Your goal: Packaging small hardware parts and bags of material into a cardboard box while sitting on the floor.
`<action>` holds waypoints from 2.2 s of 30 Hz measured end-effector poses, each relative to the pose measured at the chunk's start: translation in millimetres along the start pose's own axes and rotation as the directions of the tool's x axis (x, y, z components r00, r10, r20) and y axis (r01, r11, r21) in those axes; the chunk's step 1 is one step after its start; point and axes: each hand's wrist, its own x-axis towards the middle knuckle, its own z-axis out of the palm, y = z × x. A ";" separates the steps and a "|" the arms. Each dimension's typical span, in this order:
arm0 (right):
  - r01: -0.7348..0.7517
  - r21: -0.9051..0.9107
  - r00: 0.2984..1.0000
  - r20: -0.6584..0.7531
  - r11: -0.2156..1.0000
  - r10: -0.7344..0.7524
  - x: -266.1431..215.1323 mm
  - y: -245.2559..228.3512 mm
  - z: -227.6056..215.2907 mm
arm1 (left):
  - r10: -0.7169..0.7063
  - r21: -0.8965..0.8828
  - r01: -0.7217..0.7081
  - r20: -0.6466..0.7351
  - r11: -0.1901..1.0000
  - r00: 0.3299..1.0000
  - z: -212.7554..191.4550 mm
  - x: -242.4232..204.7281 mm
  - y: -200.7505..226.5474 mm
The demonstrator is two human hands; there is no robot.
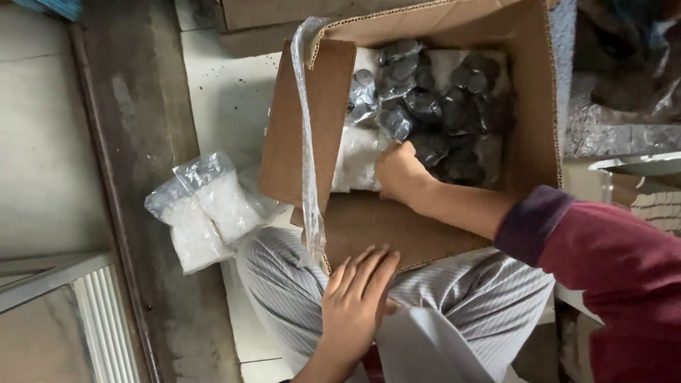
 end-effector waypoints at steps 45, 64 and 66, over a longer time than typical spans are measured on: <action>-0.158 0.924 0.792 -0.092 0.349 0.603 -173.6 -162.0 60.5 | -0.606 -0.782 0.416 0.063 0.464 0.793 78.2 -90.0 -33.5; 0.485 0.801 0.342 0.197 -0.352 0.919 -244.5 -100.8 30.3 | -0.540 -0.930 0.364 0.329 -0.043 0.775 58.0 -34.3 1.6; 0.710 0.503 0.277 0.445 -0.493 0.852 -267.0 -94.2 11.1 | -0.546 -0.925 0.344 0.375 -0.163 0.749 47.8 -40.3 12.7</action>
